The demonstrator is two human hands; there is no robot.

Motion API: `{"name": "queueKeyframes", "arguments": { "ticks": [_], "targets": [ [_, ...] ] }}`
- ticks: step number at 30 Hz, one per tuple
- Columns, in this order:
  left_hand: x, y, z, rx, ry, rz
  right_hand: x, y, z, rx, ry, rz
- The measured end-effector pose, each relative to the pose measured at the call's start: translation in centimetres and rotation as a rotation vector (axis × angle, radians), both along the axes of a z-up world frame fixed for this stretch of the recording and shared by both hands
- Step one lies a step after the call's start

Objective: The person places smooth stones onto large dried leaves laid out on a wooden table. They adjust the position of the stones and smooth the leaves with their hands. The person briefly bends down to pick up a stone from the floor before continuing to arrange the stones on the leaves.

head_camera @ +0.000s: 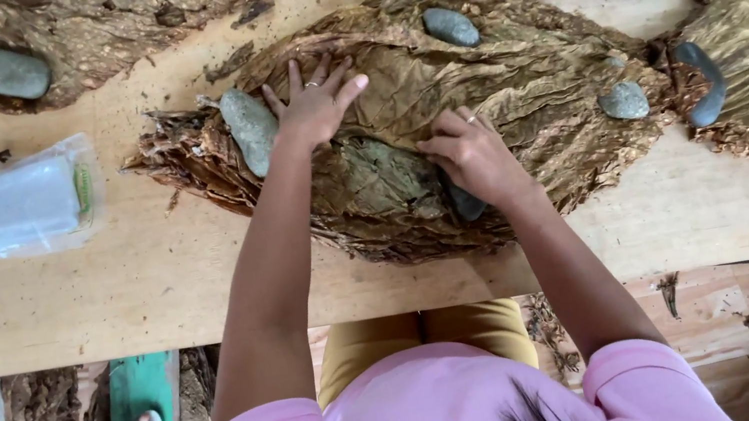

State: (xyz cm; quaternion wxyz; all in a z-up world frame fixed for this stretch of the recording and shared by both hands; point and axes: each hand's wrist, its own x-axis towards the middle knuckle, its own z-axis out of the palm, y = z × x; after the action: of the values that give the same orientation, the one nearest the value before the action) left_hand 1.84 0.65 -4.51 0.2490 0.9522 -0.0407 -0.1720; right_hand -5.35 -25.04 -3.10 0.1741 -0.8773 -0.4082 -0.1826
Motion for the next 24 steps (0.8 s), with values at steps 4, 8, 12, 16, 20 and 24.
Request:
{"name": "queueKeyframes", "arguments": {
  "ticks": [4, 8, 12, 16, 20, 24],
  "targets": [
    [-1.9, -1.2, 5.8, -0.029, 0.206, 0.065, -2.2, 4.2, 2.3, -0.004, -0.027, -0.035],
    [-1.8, -0.8, 6.1, -0.029, 0.237, 0.046, -3.2, 8.6, 2.4, 0.012, -0.031, 0.205],
    [-2.8, -1.1, 8.3, -0.067, 0.264, 0.06, -2.7, 9.6, 1.6, 0.032, -0.071, 0.476],
    [-3.1, -1.3, 8.2, -0.09, 0.306, 0.061, -4.2, 8.7, -1.0, -0.101, 0.013, 0.516],
    [-3.6, -1.9, 4.5, 0.032, -0.075, 0.103, -5.8, 8.6, -4.1, -0.249, -0.067, 0.401],
    [-2.9, -2.3, -1.2, 0.199, -0.561, 0.179, -8.0, 8.7, -5.2, 0.032, -0.143, 0.272]
  ]
}}
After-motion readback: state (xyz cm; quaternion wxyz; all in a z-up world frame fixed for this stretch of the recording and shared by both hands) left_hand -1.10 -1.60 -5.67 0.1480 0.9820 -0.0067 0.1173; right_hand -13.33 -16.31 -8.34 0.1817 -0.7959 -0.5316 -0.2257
